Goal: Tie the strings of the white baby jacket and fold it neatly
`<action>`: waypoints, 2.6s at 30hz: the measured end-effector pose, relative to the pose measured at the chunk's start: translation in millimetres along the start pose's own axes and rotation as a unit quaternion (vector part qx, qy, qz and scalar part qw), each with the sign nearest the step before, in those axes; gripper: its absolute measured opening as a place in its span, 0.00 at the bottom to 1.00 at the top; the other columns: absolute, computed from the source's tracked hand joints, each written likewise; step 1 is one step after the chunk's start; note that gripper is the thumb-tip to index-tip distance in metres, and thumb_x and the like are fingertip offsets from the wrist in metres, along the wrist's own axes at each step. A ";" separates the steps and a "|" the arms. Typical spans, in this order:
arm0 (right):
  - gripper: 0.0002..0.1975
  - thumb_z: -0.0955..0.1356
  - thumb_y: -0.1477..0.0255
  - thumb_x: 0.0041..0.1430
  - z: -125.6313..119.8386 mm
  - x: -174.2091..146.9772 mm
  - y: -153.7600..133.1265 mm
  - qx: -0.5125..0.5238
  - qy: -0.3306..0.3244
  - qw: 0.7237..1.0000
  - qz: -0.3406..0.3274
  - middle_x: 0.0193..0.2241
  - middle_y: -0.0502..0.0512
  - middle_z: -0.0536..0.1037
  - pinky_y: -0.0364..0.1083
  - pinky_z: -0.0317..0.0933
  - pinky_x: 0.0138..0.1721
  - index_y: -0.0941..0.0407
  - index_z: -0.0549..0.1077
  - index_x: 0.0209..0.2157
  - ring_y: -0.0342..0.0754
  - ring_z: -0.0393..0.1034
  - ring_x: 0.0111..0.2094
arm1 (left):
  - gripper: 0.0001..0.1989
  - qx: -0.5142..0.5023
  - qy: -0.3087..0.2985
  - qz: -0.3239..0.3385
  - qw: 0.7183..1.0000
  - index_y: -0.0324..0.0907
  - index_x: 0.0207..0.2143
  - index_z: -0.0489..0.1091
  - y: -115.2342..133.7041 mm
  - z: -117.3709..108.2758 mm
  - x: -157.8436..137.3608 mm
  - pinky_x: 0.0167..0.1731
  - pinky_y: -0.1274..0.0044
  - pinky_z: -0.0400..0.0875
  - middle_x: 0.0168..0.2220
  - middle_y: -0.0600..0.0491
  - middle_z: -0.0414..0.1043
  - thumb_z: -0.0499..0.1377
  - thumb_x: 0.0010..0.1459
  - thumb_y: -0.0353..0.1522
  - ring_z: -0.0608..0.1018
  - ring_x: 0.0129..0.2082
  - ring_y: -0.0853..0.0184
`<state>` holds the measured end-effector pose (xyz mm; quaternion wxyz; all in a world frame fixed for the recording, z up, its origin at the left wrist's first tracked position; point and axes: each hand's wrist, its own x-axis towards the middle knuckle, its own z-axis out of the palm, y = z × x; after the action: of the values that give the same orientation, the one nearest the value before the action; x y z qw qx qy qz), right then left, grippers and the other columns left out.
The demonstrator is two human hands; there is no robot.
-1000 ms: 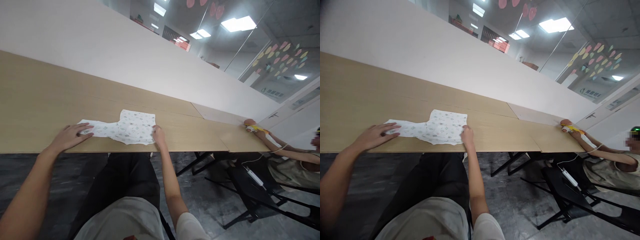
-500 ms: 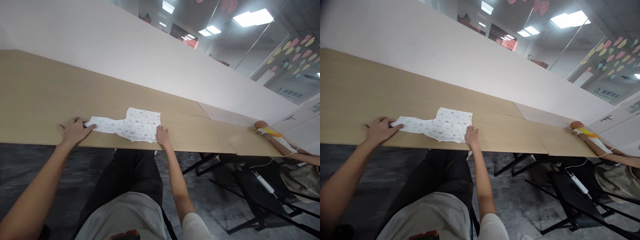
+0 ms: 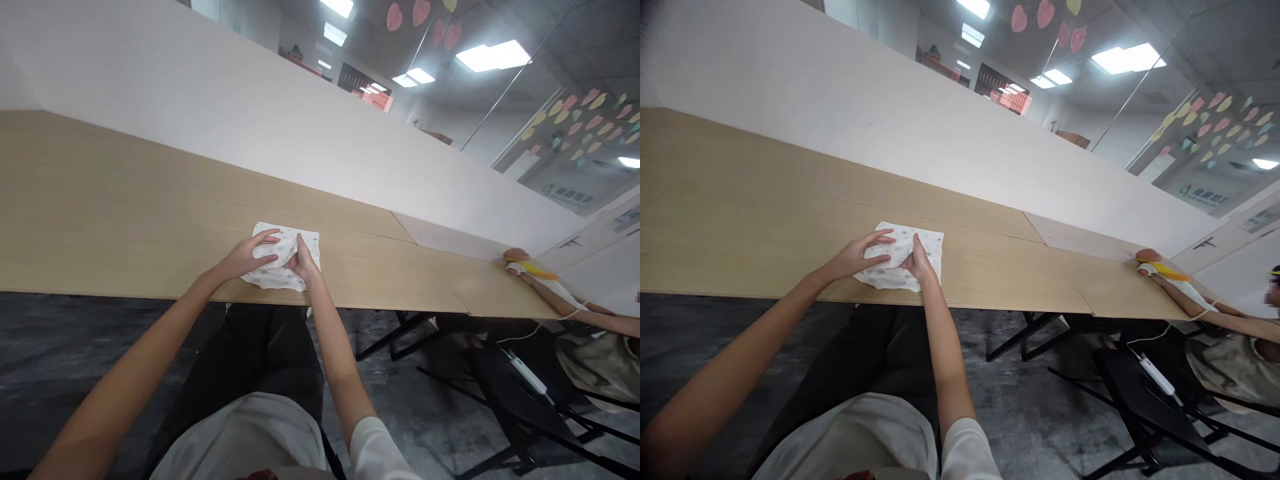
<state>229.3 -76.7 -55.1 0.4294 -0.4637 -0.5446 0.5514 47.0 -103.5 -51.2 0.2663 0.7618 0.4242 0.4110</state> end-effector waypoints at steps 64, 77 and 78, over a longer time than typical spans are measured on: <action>0.22 0.60 0.85 0.62 -114.5 -97.5 56.0 -0.593 0.050 0.786 -0.169 0.48 0.60 0.79 0.49 0.59 0.52 0.57 0.77 0.51 0.52 0.71 0.49 | 0.34 0.159 -0.097 0.011 0.982 0.51 0.50 0.78 -62.7 -10.3 -68.6 0.59 0.65 0.64 0.56 0.51 0.74 0.53 0.53 0.62 0.74 0.56 0.53; 0.16 0.62 0.79 0.66 -111.5 -87.2 52.9 -0.588 0.040 0.788 -0.178 0.45 0.62 0.78 0.48 0.60 0.51 0.57 0.79 0.48 0.51 0.70 0.47 | 0.33 0.210 -0.150 0.064 0.964 0.52 0.48 0.78 -68.1 -11.0 -48.0 0.59 0.62 0.64 0.53 0.50 0.76 0.45 0.58 0.60 0.76 0.53 0.52; 0.15 0.62 0.79 0.66 -112.7 -87.7 52.3 -0.575 0.038 0.798 -0.178 0.45 0.62 0.78 0.48 0.60 0.52 0.57 0.79 0.47 0.51 0.70 0.47 | 0.33 0.203 -0.150 0.061 0.966 0.53 0.47 0.78 -67.9 -11.6 -47.5 0.59 0.62 0.64 0.53 0.50 0.76 0.45 0.58 0.60 0.76 0.53 0.52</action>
<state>359.0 -141.7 -100.9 0.1946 -0.5413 -0.8173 0.0325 -6.3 -110.1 -115.4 0.1412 0.8773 0.4063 0.2130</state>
